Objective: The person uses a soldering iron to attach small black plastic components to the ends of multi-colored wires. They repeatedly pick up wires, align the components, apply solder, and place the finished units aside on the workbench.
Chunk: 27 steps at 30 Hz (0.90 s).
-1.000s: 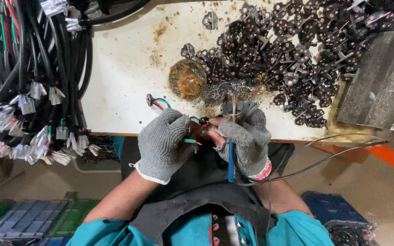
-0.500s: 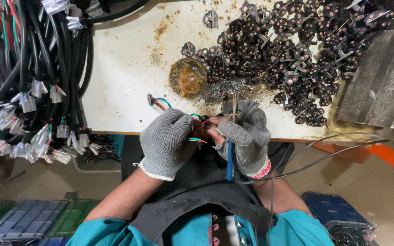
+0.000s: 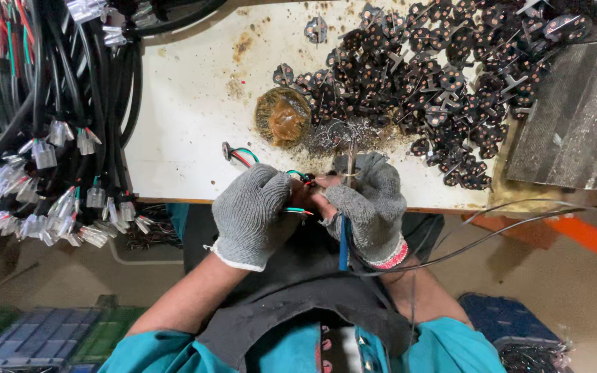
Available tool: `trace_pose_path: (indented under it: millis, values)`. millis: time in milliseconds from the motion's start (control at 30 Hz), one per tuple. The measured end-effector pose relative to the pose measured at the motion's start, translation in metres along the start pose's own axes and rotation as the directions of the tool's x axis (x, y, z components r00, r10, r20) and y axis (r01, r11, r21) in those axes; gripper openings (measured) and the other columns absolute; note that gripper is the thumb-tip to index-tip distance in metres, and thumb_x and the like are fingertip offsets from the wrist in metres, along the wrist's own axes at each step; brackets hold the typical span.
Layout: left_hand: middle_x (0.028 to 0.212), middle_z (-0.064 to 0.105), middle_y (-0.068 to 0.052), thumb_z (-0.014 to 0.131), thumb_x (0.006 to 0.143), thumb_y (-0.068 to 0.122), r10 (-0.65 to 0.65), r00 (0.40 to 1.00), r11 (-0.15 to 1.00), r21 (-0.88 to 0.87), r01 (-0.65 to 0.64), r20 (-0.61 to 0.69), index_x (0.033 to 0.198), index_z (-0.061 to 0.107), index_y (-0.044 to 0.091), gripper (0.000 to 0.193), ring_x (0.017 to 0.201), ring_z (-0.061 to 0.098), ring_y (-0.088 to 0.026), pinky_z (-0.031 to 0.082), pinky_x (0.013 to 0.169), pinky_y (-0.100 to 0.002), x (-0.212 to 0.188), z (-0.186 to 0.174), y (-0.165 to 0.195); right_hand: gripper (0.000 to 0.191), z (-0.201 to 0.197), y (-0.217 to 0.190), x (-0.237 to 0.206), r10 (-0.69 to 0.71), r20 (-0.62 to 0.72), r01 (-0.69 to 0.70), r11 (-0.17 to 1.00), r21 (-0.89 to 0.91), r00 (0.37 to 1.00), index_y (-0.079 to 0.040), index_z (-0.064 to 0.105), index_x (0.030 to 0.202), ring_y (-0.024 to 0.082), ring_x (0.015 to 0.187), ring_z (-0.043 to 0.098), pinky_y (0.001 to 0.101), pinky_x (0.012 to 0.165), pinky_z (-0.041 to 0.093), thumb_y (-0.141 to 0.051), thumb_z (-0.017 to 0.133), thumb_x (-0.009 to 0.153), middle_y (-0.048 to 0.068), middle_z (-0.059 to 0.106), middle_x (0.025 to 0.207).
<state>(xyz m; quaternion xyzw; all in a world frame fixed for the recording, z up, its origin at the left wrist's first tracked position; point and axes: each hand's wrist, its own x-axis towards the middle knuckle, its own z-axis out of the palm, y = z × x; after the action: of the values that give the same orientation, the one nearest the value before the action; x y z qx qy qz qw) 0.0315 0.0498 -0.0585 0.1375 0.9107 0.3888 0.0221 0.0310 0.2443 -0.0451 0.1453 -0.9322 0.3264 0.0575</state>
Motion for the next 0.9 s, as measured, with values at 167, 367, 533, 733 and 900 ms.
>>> trace_pose_path:
  millis: [167,367,533,733,900]
  values:
    - [0.085,0.061,-0.006,0.083,0.07,0.019,0.022,0.999,0.999,0.042,-0.021,-0.027,0.095,0.067,0.016,0.03,0.078,0.064,-0.03,0.05,0.065,-0.042,0.001,0.002,0.0,0.053,-0.023,0.012,-0.013,-0.053,0.154,0.04,0.995,0.09,0.987,-0.007,0.073,0.113,0.034,0.087,0.066,0.0445,0.075,0.052,-0.04,0.079,0.072,0.013,0.072,0.098]
    - [0.081,0.06,-0.006,0.082,0.072,0.019,0.015,0.999,0.998,0.062,-0.012,-0.048,0.09,0.067,0.015,0.023,0.073,0.063,-0.029,0.049,0.061,-0.042,0.001,0.005,-0.002,0.032,-0.003,0.038,-0.05,-0.248,0.062,0.242,0.965,0.102,0.967,-0.015,0.076,0.104,0.031,0.07,0.06,0.0472,0.064,0.045,-0.042,0.072,0.086,0.005,0.062,0.078]
    - [0.082,0.06,-0.006,0.082,0.078,0.018,0.034,0.996,0.998,0.063,-0.029,-0.081,0.09,0.067,0.015,0.02,0.072,0.063,-0.029,0.049,0.06,-0.042,0.003,0.006,-0.003,0.028,0.008,0.054,-0.069,-0.231,0.14,0.233,0.972,0.001,0.963,-0.019,0.076,0.096,0.032,0.065,0.058,0.0489,0.061,0.043,-0.04,0.069,0.08,0.004,0.062,0.075]
    - [0.079,0.059,-0.007,0.081,0.079,0.018,0.044,0.996,0.998,0.055,-0.04,-0.078,0.09,0.067,0.014,0.018,0.069,0.062,-0.029,0.047,0.057,-0.042,0.006,0.002,-0.005,0.019,0.021,0.066,-0.084,-0.082,0.361,0.173,0.958,-0.229,0.929,-0.03,0.075,0.079,0.03,0.058,0.058,0.049,0.053,0.04,-0.048,0.076,0.081,0.004,0.062,0.066]
    - [0.077,0.057,-0.006,0.08,0.081,0.016,0.042,0.996,0.998,0.057,-0.038,-0.085,0.088,0.066,0.015,0.015,0.067,0.061,-0.029,0.046,0.056,-0.042,0.006,0.002,-0.005,0.019,0.021,0.072,-0.084,-0.156,0.437,0.258,0.949,-0.182,0.886,-0.031,0.075,0.088,0.03,0.053,0.058,0.0469,0.048,0.041,-0.045,0.078,0.076,0.005,0.061,0.061]
